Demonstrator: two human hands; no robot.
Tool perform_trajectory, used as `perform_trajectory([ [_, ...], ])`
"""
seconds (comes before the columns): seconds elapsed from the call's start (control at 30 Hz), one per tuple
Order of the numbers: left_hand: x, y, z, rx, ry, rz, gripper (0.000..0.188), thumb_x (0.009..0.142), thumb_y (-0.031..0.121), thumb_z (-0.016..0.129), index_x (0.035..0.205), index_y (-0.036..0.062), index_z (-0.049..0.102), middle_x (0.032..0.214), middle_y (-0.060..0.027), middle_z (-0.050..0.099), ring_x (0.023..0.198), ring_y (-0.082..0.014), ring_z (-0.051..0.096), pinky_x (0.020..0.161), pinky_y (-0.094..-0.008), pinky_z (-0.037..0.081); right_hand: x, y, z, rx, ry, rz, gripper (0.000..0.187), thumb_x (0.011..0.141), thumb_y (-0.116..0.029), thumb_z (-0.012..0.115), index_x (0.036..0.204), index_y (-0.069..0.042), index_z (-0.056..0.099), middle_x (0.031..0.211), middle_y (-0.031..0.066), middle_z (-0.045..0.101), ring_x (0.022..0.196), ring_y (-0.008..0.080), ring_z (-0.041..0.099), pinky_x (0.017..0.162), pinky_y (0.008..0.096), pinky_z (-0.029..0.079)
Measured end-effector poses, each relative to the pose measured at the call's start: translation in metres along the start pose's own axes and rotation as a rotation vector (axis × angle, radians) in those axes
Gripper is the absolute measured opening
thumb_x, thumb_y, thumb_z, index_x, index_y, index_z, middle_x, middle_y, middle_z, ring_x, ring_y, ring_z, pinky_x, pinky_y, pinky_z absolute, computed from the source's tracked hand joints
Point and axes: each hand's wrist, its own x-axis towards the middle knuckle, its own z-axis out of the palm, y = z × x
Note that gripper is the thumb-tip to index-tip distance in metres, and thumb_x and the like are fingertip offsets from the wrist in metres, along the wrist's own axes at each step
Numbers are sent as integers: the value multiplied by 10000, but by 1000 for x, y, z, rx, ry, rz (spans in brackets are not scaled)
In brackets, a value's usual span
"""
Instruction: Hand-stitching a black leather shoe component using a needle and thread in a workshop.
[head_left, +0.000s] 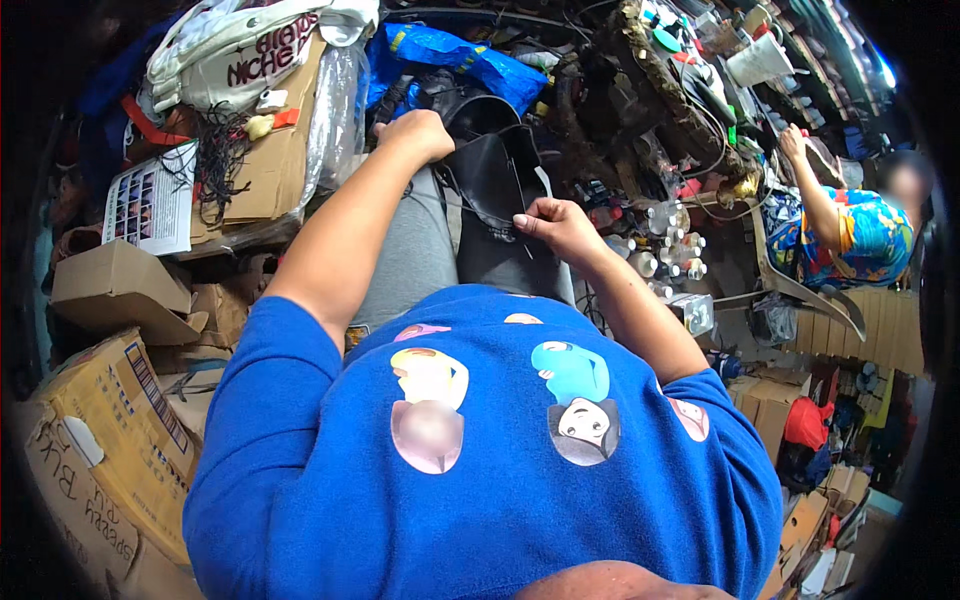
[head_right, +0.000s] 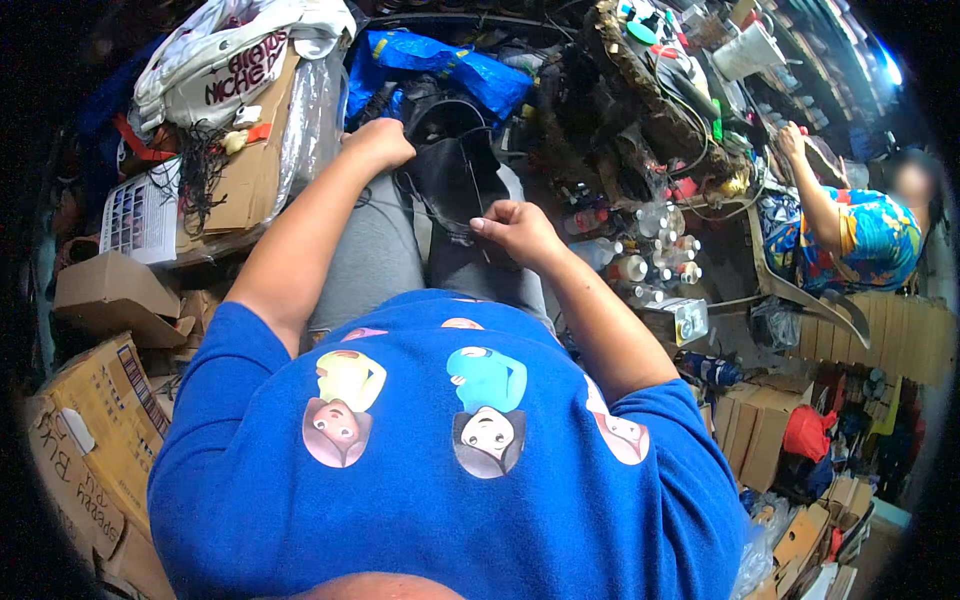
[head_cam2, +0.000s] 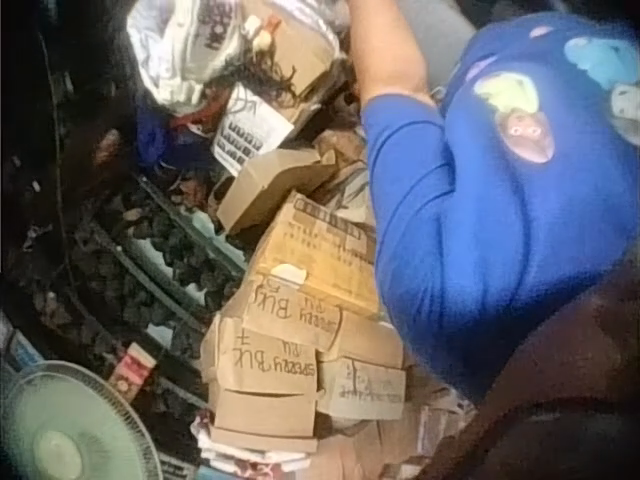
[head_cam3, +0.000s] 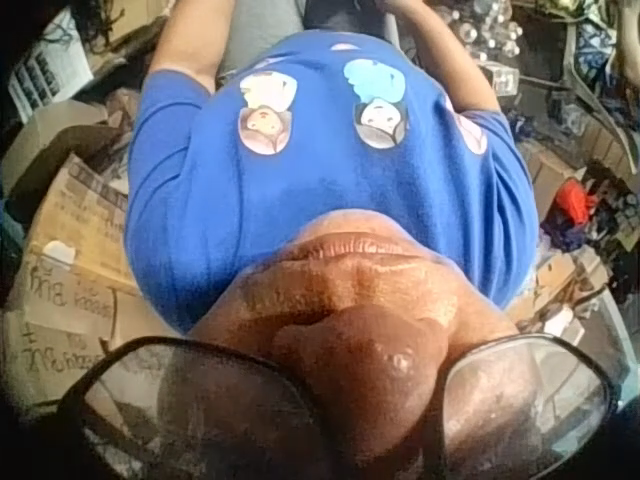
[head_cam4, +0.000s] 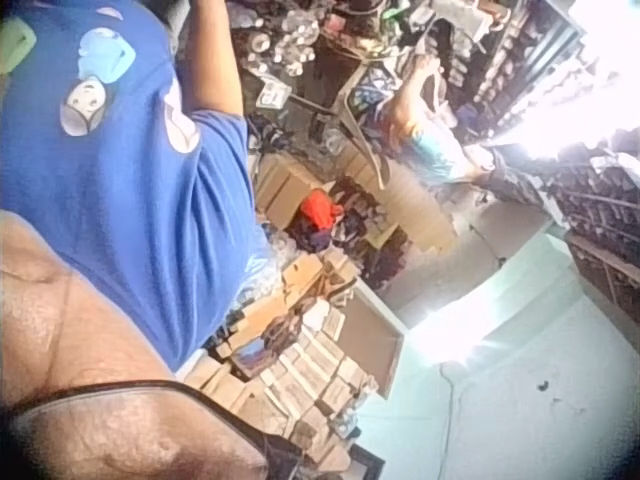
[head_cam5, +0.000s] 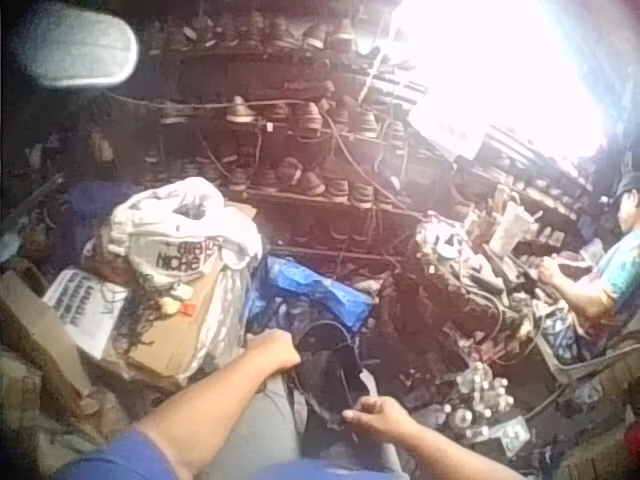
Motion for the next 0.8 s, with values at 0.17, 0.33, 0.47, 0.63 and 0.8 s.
perform_trajectory([
  [0.17,24,40,25,208,-174,12,500,752,340,642,1188,100,605,1295,-168,523,1218,-355,482,1018,-557,289,-16,26,-13,-28,222,21,297,834,-320,665,779,-28,662,603,24,587,577,101,537,566,282,434],
  [0.33,33,37,43,142,45,215,351,740,286,657,1039,102,657,1079,-143,626,1019,-305,603,844,-395,484,-19,22,-25,-264,268,21,363,820,-395,634,817,-35,677,642,145,623,637,228,632,655,348,483],
  [0.47,23,31,48,-173,355,501,328,789,356,642,974,87,677,965,-147,615,918,-310,605,808,-370,482,-10,27,-32,-182,233,24,365,809,-386,655,803,-22,685,624,98,628,593,165,606,603,317,469],
  [0.63,9,27,40,-75,134,560,353,769,410,647,881,80,703,1011,-189,589,943,-314,590,841,-376,478,-12,15,-35,-101,194,-9,329,779,-361,704,753,-34,679,590,27,603,527,81,531,525,268,427],
  [0.8,12,0,17,-524,-146,437,276,808,330,667,837,56,678,797,-34,623,755,-144,566,689,-279,438,4,32,-29,-29,180,-61,317,787,-350,700,783,-35,667,578,19,587,503,88,513,505,273,414],
])
